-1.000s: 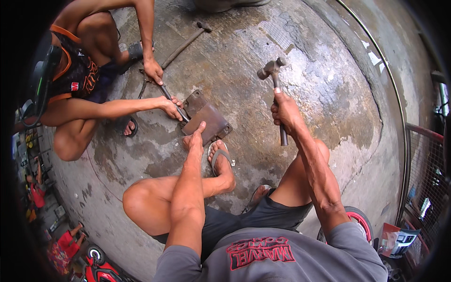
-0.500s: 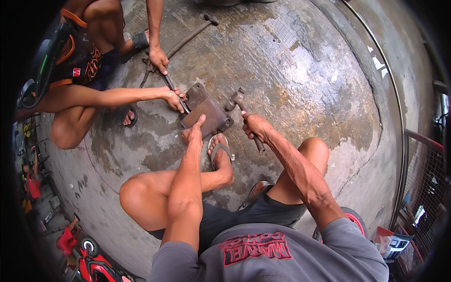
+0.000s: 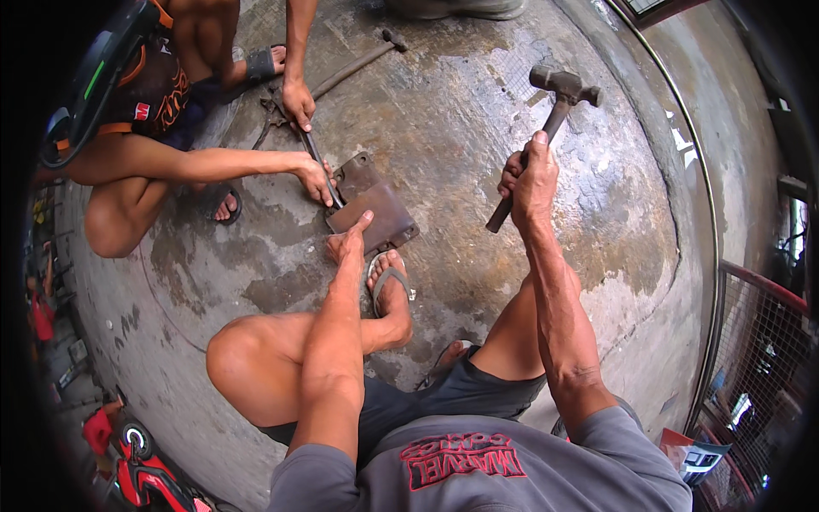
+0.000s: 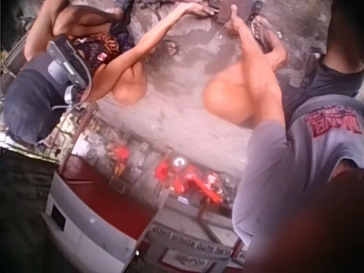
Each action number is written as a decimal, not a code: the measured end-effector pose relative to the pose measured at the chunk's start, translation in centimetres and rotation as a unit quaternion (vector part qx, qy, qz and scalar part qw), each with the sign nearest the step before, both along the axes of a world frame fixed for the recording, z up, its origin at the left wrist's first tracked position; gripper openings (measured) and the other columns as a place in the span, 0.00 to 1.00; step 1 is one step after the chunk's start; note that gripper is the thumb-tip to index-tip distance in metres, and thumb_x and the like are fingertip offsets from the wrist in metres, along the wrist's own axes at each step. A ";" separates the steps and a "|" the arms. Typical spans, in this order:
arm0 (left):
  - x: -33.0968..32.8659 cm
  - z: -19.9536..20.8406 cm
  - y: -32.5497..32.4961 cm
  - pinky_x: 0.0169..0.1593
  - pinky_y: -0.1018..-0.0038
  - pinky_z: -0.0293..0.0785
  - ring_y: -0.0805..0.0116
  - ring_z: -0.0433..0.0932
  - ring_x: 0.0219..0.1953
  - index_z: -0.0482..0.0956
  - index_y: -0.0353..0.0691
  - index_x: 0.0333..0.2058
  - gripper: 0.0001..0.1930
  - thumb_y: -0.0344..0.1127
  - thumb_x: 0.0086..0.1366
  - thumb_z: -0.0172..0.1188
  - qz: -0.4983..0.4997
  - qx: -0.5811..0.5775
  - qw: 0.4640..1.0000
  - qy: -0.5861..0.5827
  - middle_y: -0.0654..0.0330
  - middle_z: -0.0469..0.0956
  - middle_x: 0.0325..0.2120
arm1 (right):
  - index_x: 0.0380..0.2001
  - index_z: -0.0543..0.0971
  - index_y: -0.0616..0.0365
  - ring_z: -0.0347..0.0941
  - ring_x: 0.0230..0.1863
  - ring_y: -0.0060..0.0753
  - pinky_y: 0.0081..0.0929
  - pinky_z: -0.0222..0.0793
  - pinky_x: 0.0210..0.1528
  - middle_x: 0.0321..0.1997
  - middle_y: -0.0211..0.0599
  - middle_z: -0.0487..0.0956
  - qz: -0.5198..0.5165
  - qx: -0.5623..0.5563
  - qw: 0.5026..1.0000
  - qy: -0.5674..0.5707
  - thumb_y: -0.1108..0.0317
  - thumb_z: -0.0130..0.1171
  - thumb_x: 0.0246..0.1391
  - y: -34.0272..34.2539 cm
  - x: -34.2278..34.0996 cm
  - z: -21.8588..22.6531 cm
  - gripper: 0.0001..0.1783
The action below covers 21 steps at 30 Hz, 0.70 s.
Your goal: The person sits on the floor and uses a hammer to repeatedly strike a rectangular metal part while a second person holds a wrench on it. They adjust the part and continue hammering to loosen or shape the metal.
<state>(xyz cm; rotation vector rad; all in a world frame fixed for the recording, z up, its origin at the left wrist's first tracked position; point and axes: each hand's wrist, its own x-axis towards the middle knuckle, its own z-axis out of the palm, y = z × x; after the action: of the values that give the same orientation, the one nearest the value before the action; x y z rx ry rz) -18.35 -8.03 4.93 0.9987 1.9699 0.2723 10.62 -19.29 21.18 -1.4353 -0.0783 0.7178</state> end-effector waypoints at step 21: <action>-1.3 0.5 0.1 0.55 0.62 0.75 0.50 0.82 0.50 0.86 0.24 0.43 0.40 0.59 0.43 0.82 0.005 -0.045 0.999 -0.012 0.41 0.84 0.47 | 0.29 0.59 0.48 0.57 0.13 0.18 0.23 0.58 0.13 0.18 0.25 0.61 0.005 0.072 0.997 -0.012 0.36 0.44 0.71 3.3 2.1 0.4 0.28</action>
<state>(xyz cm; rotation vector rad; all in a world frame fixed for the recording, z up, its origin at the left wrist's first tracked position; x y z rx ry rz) -19.60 -7.88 5.46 0.9244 1.9473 0.1987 12.70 -16.01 21.58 -1.3062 -0.1539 0.6893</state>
